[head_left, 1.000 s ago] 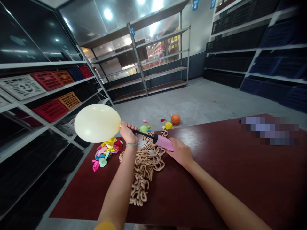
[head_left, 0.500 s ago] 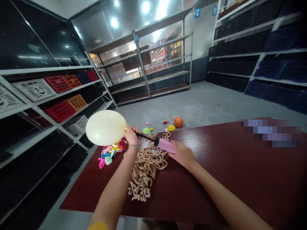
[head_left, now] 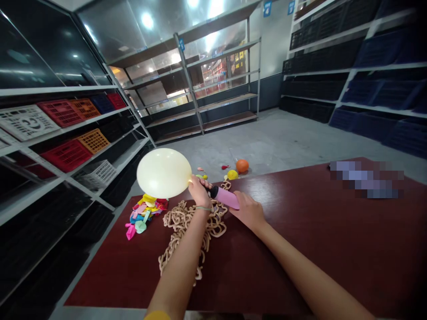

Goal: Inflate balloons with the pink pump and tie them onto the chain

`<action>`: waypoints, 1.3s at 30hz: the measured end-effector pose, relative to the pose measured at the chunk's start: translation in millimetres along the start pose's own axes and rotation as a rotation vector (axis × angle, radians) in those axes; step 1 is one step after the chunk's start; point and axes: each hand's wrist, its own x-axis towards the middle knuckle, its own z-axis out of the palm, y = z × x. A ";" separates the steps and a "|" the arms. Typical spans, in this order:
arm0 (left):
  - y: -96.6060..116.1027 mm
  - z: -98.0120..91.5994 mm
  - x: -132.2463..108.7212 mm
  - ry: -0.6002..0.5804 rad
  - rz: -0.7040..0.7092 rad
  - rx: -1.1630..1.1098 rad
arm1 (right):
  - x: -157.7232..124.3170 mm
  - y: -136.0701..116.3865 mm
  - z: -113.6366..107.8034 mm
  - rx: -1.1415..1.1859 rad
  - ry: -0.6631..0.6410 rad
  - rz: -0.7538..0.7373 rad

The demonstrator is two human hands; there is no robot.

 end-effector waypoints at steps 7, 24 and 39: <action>19.4 -22.0 7.5 0.034 -0.023 -0.023 | -2.6 -0.4 0.3 -0.040 -0.033 -0.107; 0.2 -16.3 6.9 0.081 0.038 -0.045 | -0.7 1.1 3.5 -0.057 -0.007 -0.042; 82.5 -72.0 30.9 0.132 0.182 0.051 | -4.3 -6.4 -8.7 -0.083 0.003 -0.023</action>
